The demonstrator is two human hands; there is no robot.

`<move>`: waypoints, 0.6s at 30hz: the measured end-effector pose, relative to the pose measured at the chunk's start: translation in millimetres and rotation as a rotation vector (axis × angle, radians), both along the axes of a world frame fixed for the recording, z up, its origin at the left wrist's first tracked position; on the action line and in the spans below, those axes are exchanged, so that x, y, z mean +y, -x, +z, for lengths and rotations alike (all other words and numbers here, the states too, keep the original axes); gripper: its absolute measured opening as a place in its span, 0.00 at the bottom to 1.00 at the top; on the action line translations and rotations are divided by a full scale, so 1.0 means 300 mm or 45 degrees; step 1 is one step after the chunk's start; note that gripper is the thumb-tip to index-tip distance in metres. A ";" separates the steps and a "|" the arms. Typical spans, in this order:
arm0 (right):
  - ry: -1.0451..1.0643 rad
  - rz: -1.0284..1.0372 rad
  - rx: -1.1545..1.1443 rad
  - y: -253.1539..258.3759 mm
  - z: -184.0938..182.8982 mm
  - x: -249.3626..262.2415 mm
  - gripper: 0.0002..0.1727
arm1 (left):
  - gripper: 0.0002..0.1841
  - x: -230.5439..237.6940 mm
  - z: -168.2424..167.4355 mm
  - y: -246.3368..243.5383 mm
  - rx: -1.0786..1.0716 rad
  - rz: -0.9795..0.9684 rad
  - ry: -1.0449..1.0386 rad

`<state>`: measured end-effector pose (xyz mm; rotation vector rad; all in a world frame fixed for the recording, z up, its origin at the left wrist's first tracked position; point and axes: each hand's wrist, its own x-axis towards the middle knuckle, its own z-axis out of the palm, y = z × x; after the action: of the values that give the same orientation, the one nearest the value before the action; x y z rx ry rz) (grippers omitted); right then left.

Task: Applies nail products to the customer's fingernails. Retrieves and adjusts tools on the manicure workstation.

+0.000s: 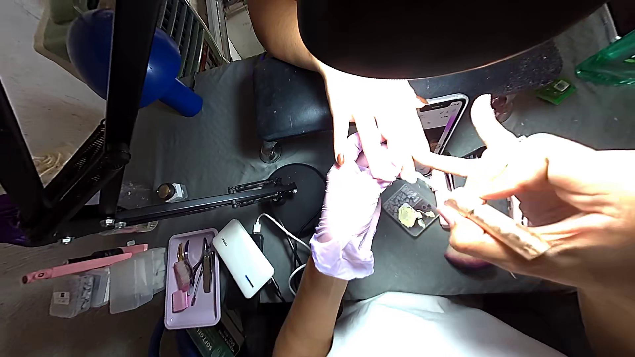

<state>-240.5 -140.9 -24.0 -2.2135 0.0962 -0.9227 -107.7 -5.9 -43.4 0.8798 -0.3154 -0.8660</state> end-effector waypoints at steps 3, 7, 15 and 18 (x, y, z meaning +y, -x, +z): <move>0.038 -0.059 0.001 -0.011 0.001 0.007 0.11 | 0.14 -0.002 0.001 0.001 0.010 0.009 0.023; 0.092 -0.061 0.009 -0.015 0.003 0.011 0.13 | 0.14 0.004 -0.005 -0.001 0.004 -0.019 0.033; 0.117 -0.012 0.046 -0.007 0.002 0.004 0.14 | 0.15 0.004 -0.006 -0.002 -0.014 -0.024 0.018; 0.089 0.051 0.067 0.005 0.001 -0.007 0.13 | 0.16 0.002 -0.010 -0.005 0.006 -0.022 0.050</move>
<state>-242.1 -143.0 -23.6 -2.2966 0.0450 -0.8581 -106.1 -5.4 -46.5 0.8394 -0.3354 -0.8748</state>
